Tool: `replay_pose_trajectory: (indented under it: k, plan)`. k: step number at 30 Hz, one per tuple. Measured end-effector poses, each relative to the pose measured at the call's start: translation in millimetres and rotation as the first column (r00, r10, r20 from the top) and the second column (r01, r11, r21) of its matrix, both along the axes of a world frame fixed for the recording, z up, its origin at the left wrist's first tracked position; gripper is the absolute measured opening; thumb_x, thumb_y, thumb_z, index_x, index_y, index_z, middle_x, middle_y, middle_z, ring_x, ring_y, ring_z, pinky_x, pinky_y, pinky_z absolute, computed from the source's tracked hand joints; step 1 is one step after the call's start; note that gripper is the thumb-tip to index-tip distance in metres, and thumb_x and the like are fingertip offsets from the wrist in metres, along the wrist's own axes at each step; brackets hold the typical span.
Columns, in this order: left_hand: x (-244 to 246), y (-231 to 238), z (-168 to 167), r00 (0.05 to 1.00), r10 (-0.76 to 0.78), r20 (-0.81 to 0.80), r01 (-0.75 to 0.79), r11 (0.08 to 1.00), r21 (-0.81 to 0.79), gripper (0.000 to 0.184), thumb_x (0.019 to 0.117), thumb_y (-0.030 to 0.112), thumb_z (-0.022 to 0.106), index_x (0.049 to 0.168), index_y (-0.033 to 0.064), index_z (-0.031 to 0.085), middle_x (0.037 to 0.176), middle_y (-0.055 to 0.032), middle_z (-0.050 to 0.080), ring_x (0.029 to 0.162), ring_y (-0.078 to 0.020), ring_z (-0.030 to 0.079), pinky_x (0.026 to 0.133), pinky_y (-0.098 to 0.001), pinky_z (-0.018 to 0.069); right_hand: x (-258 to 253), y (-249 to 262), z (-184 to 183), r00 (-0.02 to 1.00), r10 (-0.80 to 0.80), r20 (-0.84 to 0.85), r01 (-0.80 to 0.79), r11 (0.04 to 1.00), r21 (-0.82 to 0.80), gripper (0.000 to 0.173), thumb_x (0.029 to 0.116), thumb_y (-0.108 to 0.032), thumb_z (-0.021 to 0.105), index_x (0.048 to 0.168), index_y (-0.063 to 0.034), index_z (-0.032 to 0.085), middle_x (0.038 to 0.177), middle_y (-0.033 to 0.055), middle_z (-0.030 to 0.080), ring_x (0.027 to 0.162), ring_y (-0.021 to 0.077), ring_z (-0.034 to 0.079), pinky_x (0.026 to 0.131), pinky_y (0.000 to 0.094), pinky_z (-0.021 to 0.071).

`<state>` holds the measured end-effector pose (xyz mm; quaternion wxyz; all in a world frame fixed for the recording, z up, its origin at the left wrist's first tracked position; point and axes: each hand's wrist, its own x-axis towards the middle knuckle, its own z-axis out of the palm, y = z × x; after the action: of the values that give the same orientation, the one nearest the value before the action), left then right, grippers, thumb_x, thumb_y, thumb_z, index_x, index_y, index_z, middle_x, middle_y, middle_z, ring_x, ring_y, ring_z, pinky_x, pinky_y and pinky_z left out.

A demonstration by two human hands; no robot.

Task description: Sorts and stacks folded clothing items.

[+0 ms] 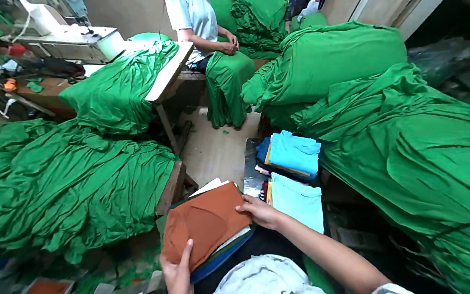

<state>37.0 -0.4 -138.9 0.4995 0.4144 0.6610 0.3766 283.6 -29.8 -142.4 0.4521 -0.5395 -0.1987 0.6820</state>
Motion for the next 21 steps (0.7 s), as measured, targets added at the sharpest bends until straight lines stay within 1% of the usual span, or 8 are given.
replay_pose_trajectory:
  k: [5,9,12,14,16,17,19,21]
  plan:
    - [-4.7,2.6,2.5,0.994,-0.067,-0.081,0.071,0.996,0.045,0.091,0.0877,0.008,0.072,0.154,-0.0112,0.012,0.149,-0.0367,0.035,0.134,-0.0294,0.045,0.111,-0.0381,0.0413,-2.7,-5.3,7.7,0.995,-0.011,0.103,0.012,1.000,-0.006,0.047,0.0991,-0.004,0.060,0.142,0.0063,0.042,0.130,0.0213,0.059,0.110,0.0220,0.063,0.096,0.0384,0.0522]
    - [-10.3,7.6,-10.5,0.991,-0.078,-0.105,0.082,0.996,0.032,0.090,0.0890,0.010,0.071,0.154,-0.0126,0.013,0.150,-0.0375,0.034,0.135,-0.0311,0.045,0.111,-0.0392,0.0406,10.6,-34.9,14.5,0.943,-0.028,0.332,0.008,0.998,0.061,0.051,0.0992,-0.005,0.059,0.145,0.0090,0.041,0.139,0.0274,0.054,0.120,0.0295,0.061,0.102,0.0416,0.0504]
    - [-12.2,10.9,-12.5,0.994,-0.084,-0.069,0.085,0.996,0.004,0.084,0.0903,0.008,0.068,0.153,-0.0116,0.016,0.145,-0.0338,0.040,0.128,-0.0240,0.050,0.107,-0.0349,0.0442,35.6,-78.5,7.6,0.785,-0.220,0.579,0.255,0.967,0.022,0.048,0.0960,-0.004,0.063,0.140,0.0083,0.047,0.143,0.0297,0.048,0.124,0.0354,0.058,0.099,0.0444,0.0528]
    - [-11.2,13.4,-14.7,0.996,-0.075,-0.043,0.075,0.997,-0.005,0.081,0.0907,0.008,0.066,0.152,-0.0110,0.017,0.143,-0.0319,0.041,0.125,-0.0210,0.051,0.105,-0.0330,0.0451,52.1,-111.2,-10.5,0.613,-0.342,0.713,0.493,0.870,-0.007,0.054,0.0915,-0.003,0.067,0.140,0.0093,0.046,0.147,0.0352,0.041,0.130,0.0440,0.051,0.102,0.0497,0.0497]
    - [-10.4,16.0,-19.6,0.998,-0.060,-0.033,0.060,0.998,-0.006,0.082,0.0914,0.009,0.065,0.153,-0.0102,0.015,0.145,-0.0322,0.039,0.127,-0.0220,0.049,0.106,-0.0337,0.0440,64.5,-137.6,-30.8,0.531,-0.401,0.746,0.669,0.740,-0.078,0.066,0.0896,-0.006,0.072,0.146,0.0089,0.041,0.151,0.0388,0.034,0.137,0.0505,0.040,0.109,0.0566,0.0406]
    - [-9.9,16.8,-22.5,0.998,-0.051,-0.028,0.051,0.999,0.001,0.082,0.0919,0.010,0.065,0.154,-0.0100,0.014,0.147,-0.0327,0.038,0.129,-0.0229,0.048,0.107,-0.0341,0.0429,68.6,-146.0,-38.1,0.549,-0.432,0.715,0.728,0.668,-0.155,0.069,0.0912,-0.008,0.072,0.149,0.0079,0.038,0.152,0.0385,0.033,0.139,0.0507,0.037,0.111,0.0584,0.0368]
    - [-9.6,16.6,-28.0,0.999,-0.041,-0.020,0.041,0.999,0.028,0.082,0.0932,0.010,0.063,0.155,-0.0101,0.012,0.150,-0.0338,0.034,0.132,-0.0235,0.046,0.109,-0.0338,0.0411,74.7,-154.8,-46.0,0.634,-0.528,0.565,0.765,0.534,-0.360,0.067,0.0986,-0.017,0.067,0.152,0.0037,0.033,0.152,0.0318,0.038,0.138,0.0437,0.042,0.109,0.0569,0.0397]
    - [-11.4,14.7,-34.9,0.998,-0.051,-0.023,0.052,0.996,0.069,0.083,0.0940,0.010,0.061,0.155,-0.0106,0.009,0.151,-0.0350,0.032,0.135,-0.0232,0.044,0.111,-0.0325,0.0399,81.2,-160.0,-52.6,0.676,-0.603,0.423,0.730,0.470,-0.496,0.060,0.1019,-0.027,0.063,0.150,0.0009,0.039,0.151,0.0275,0.042,0.136,0.0422,0.044,0.106,0.0611,0.0399]
